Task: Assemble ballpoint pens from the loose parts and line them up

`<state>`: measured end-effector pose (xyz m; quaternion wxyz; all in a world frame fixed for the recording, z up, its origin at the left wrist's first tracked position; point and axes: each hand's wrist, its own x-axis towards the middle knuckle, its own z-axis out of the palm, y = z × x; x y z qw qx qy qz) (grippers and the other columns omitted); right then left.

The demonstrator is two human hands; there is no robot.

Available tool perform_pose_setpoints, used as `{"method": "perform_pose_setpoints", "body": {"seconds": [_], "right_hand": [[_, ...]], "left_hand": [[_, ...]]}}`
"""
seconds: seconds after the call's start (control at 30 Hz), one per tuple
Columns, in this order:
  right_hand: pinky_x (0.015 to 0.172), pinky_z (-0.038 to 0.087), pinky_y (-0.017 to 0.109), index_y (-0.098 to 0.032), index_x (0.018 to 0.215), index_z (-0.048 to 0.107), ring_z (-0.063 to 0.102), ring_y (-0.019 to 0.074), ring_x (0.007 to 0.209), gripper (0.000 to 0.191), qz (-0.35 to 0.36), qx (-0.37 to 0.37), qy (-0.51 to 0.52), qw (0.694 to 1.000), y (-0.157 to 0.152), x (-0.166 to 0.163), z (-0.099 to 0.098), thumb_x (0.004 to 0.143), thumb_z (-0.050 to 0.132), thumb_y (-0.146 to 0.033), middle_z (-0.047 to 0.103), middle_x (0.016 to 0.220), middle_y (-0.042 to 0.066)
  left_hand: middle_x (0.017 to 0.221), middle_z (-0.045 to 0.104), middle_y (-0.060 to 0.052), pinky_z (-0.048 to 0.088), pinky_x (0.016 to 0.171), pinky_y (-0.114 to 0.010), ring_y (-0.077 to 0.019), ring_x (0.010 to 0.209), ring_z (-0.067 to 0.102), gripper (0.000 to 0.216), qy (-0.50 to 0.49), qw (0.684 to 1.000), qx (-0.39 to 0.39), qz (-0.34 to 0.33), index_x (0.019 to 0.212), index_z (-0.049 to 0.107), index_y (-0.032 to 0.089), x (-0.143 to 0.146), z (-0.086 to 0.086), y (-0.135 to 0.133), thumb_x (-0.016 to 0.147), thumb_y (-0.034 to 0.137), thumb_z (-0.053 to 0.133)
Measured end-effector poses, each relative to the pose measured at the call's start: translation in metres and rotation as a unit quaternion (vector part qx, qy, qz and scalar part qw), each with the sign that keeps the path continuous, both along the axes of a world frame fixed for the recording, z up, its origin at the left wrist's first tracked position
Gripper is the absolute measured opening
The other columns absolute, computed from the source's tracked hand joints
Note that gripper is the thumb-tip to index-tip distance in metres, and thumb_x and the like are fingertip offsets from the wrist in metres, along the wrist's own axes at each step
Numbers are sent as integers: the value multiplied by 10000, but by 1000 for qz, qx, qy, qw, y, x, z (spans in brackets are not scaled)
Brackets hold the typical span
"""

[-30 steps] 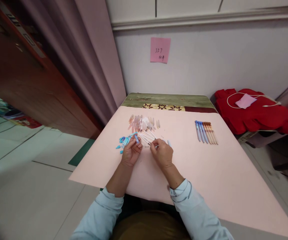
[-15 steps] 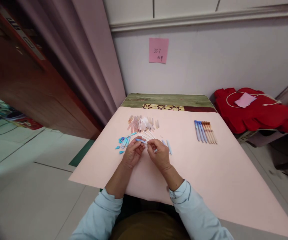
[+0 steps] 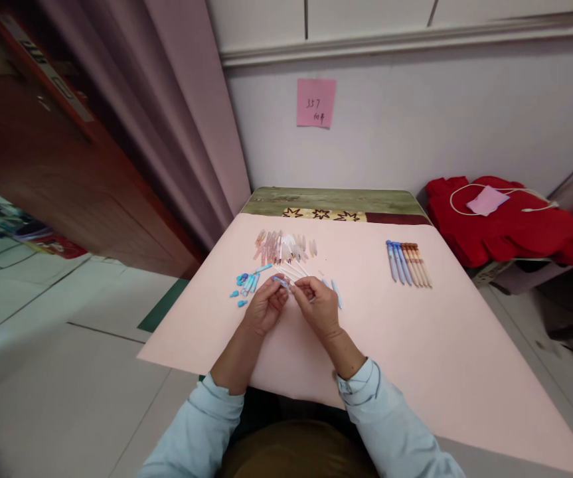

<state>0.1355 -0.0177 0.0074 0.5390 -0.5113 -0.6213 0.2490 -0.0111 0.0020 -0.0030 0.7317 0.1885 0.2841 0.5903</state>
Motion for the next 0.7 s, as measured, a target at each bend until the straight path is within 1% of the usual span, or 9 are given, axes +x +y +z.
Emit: {"method": "perform_pose_setpoints", "body": {"seconds": [0.07,0.13,0.2,0.27,0.4,0.57,0.7], "right_hand": [[591,454,220,-195,846,668,565,112,585,250,-33,-3,-9,999,2,4,-1,854,589,-432,654,688,-6],[580,423,223,-199,830,677,538,112,563,254,-72,-21,-42,996,5,10,-2,863,571,-428,628,650,-17],[582,392,229,-215,800,687,536,115,579,237,-102,-45,-107,988,7,14,-3,855,580,-418,632,669,-19],[601,366,233,-232,786,697,563,123,644,202,-109,-59,-181,976,7,16,-4,847,590,-392,659,746,-12],[627,327,237,-246,828,712,592,140,785,196,-87,-50,-286,953,5,12,-10,879,555,-351,676,845,8],[634,301,247,-244,838,715,579,140,772,243,-79,-52,-371,924,7,4,-18,915,520,-368,678,862,20],[635,304,262,-247,861,720,591,152,779,230,-79,-63,-411,906,11,0,-17,905,536,-377,676,863,30]], "left_hand": [[824,660,-29,518,613,-144,-32,595,581,122,-53,997,-23,48,941,643,114,-3,0,2,819,112,645],[830,654,-28,513,607,-123,-18,587,570,95,-90,991,-38,92,937,648,111,-5,2,4,863,111,588],[825,651,-31,514,601,-121,-18,584,567,104,-103,988,-46,106,933,651,107,-5,3,4,882,109,560],[815,649,-31,518,593,-124,-20,577,564,100,-104,988,-47,105,923,654,103,-5,3,4,877,102,565],[826,658,-30,527,587,-135,-28,579,572,90,-93,990,-37,95,915,656,103,-4,2,4,849,86,597],[819,657,-27,534,604,-141,-33,590,582,92,-82,992,-32,89,917,650,106,-4,1,5,842,86,601],[816,653,-25,533,617,-140,-35,598,587,97,-79,993,-29,81,919,642,111,-4,1,5,833,85,606]]}}
